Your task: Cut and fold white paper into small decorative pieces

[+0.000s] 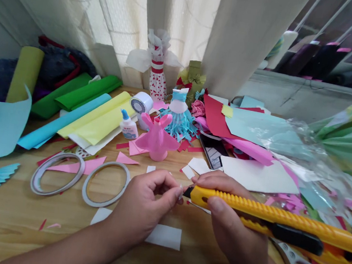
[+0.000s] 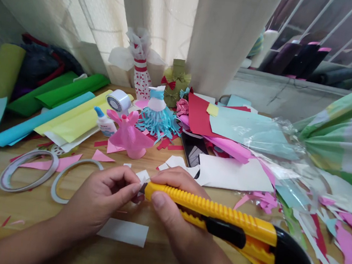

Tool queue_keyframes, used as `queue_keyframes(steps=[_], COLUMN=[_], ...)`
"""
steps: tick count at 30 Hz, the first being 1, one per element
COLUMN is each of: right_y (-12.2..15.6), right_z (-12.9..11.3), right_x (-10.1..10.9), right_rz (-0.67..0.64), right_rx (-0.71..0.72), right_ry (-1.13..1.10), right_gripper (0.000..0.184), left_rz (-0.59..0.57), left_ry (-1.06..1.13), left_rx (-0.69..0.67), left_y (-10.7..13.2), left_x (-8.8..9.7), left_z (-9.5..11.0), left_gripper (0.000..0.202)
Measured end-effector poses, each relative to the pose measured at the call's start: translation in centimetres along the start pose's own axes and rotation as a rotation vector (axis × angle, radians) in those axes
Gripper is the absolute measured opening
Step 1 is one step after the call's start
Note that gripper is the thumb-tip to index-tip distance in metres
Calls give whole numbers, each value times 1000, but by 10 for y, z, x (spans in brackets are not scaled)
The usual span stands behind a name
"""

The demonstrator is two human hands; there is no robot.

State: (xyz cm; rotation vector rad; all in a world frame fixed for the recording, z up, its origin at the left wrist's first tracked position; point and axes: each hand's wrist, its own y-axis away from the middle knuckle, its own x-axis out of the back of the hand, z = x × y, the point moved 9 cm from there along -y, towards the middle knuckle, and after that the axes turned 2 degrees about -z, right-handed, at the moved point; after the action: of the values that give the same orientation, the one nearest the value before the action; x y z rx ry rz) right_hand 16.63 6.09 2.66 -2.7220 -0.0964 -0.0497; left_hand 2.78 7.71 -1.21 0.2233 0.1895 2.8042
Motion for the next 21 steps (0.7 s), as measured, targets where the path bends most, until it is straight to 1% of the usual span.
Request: queue_keyframes(steps=[11, 16, 21], right_y=[-2, -4, -5], right_z=[-2, -5, -5], right_x=[-1, -3, -1], right_rz=[-7, -24, -14], right_rx=[3, 0, 9], right_ry=[86, 100, 120], right_gripper=[15, 15, 15], left_rz=[56, 57, 40], left_ry=[-185, -189, -134], left_rx=[-83, -78, -31], left_y=[1, 2, 1], left_x=[2, 2, 1], left_z=[10, 9, 6], left_gripper=[14, 12, 12])
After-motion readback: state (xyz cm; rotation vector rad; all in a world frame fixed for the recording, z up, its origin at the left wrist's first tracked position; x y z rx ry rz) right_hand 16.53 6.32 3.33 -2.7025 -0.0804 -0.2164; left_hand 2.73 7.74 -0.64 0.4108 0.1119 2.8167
